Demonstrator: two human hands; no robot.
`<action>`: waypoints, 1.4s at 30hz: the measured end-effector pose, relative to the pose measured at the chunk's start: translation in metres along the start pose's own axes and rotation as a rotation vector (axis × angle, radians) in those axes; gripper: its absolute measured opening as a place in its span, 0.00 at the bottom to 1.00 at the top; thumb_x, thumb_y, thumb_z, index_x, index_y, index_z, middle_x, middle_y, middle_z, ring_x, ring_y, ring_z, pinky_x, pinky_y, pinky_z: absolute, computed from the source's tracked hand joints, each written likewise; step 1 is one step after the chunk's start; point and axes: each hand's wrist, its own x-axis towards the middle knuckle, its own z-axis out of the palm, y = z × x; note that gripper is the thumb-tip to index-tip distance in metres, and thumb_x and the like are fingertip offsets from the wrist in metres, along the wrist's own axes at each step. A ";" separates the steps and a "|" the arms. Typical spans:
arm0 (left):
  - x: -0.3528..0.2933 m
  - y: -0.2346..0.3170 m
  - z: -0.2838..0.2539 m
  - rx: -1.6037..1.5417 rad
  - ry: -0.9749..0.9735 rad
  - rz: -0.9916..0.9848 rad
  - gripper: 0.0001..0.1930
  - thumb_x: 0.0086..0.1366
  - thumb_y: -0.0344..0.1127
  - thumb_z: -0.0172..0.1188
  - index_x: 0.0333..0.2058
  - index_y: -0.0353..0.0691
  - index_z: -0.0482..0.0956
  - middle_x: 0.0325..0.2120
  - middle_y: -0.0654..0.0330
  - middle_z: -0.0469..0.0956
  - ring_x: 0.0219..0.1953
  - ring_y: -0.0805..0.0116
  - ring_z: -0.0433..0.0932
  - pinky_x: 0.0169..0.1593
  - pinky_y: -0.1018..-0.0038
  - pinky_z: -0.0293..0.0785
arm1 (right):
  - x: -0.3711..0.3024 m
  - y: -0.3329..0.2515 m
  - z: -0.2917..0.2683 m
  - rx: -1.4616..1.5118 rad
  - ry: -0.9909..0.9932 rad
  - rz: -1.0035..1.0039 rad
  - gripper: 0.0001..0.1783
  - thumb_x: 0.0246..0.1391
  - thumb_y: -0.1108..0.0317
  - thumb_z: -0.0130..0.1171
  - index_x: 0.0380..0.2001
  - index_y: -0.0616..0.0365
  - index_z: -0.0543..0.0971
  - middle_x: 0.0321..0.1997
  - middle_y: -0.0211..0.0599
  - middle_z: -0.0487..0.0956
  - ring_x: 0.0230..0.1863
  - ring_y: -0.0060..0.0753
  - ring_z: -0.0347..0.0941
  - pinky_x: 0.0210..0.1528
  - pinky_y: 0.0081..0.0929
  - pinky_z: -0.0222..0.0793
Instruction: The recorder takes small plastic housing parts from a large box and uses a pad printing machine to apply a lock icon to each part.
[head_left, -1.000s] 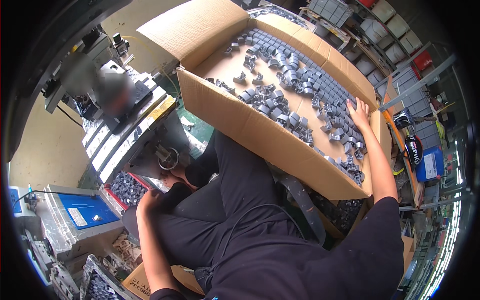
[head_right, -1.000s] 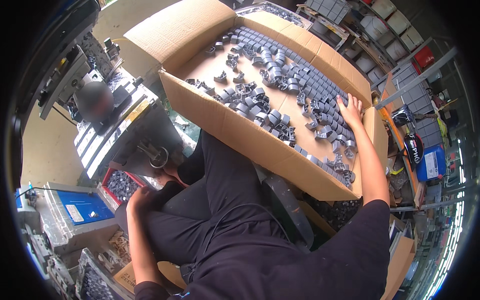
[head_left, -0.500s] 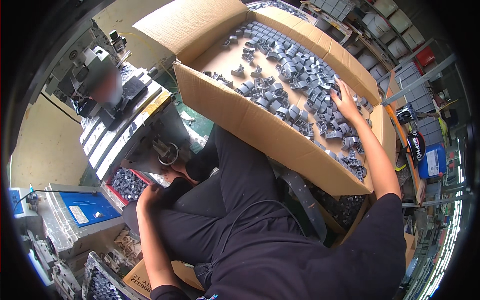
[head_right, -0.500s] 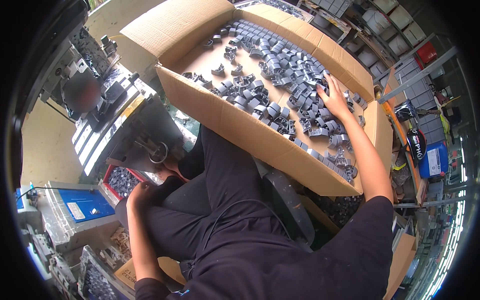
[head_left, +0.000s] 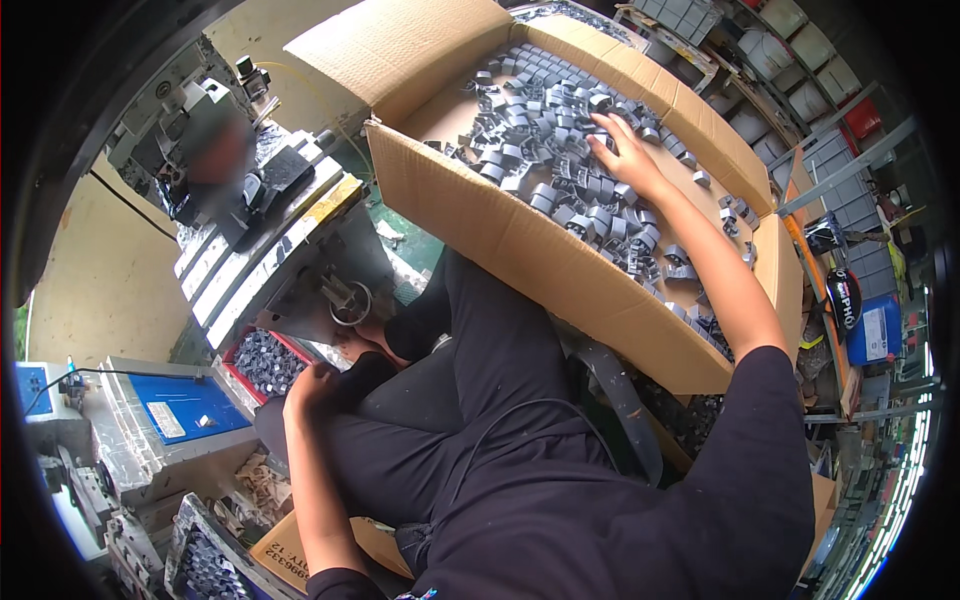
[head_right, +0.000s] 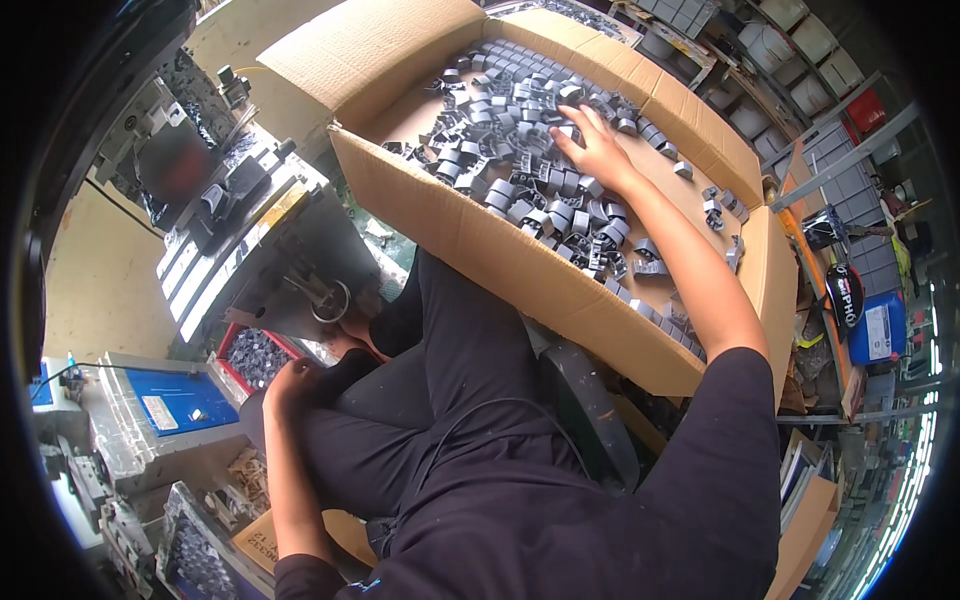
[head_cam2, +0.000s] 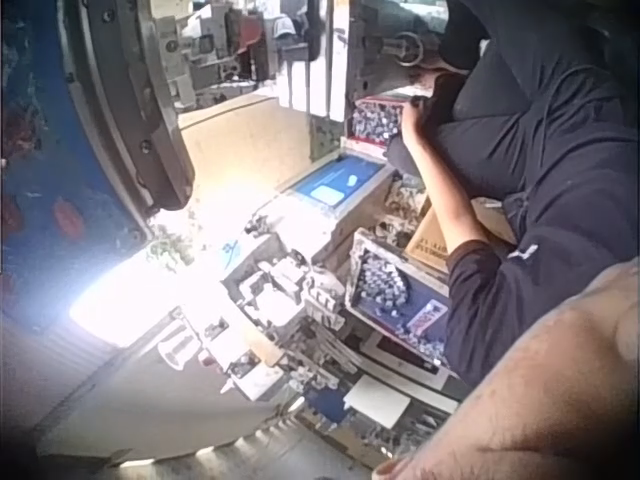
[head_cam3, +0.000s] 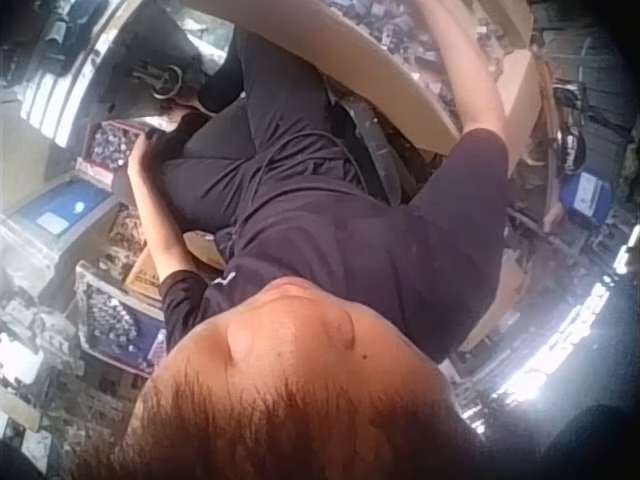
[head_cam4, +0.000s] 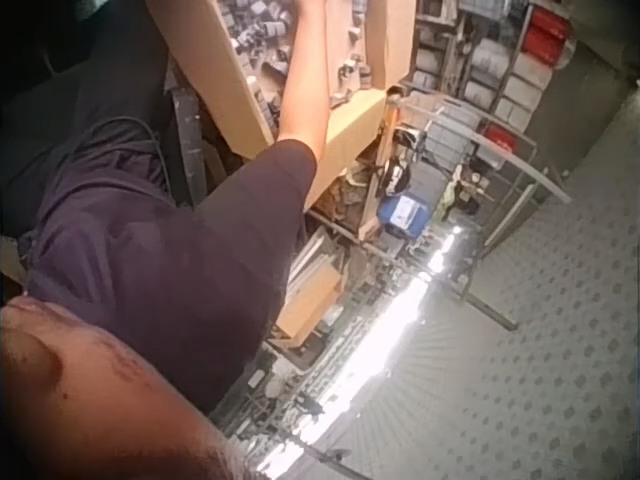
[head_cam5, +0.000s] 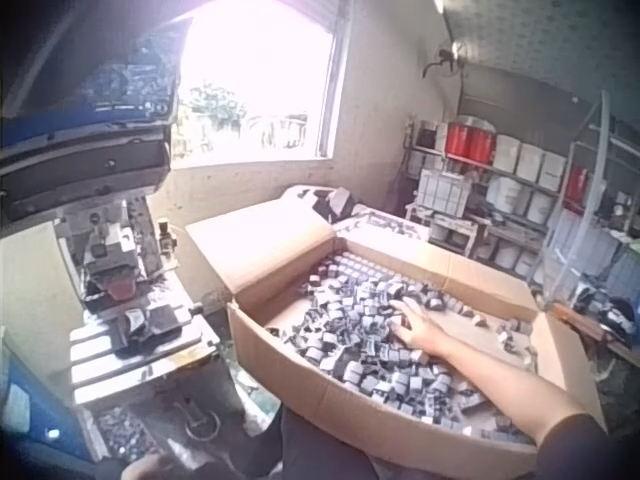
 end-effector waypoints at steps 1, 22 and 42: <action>-0.002 -0.001 0.000 -0.008 0.018 0.018 0.16 0.67 0.37 0.58 0.48 0.35 0.84 0.41 0.45 0.86 0.47 0.52 0.86 0.52 0.62 0.79 | 0.004 -0.011 0.004 -0.038 0.001 0.027 0.37 0.65 0.34 0.54 0.71 0.39 0.68 0.78 0.61 0.56 0.78 0.62 0.55 0.76 0.47 0.54; -0.010 0.003 -0.005 -0.031 0.031 0.000 0.17 0.68 0.41 0.58 0.48 0.36 0.84 0.44 0.45 0.85 0.50 0.48 0.84 0.55 0.60 0.77 | 0.086 -0.073 0.059 -0.014 -0.035 -0.168 0.35 0.62 0.44 0.57 0.69 0.43 0.71 0.78 0.57 0.58 0.76 0.58 0.58 0.76 0.42 0.56; 0.001 -0.020 0.007 -0.074 0.040 0.055 0.17 0.68 0.40 0.58 0.48 0.35 0.83 0.43 0.44 0.86 0.49 0.48 0.84 0.54 0.60 0.78 | 0.102 -0.077 0.030 0.279 0.110 -0.147 0.24 0.71 0.45 0.53 0.53 0.54 0.81 0.52 0.42 0.83 0.55 0.38 0.78 0.60 0.34 0.70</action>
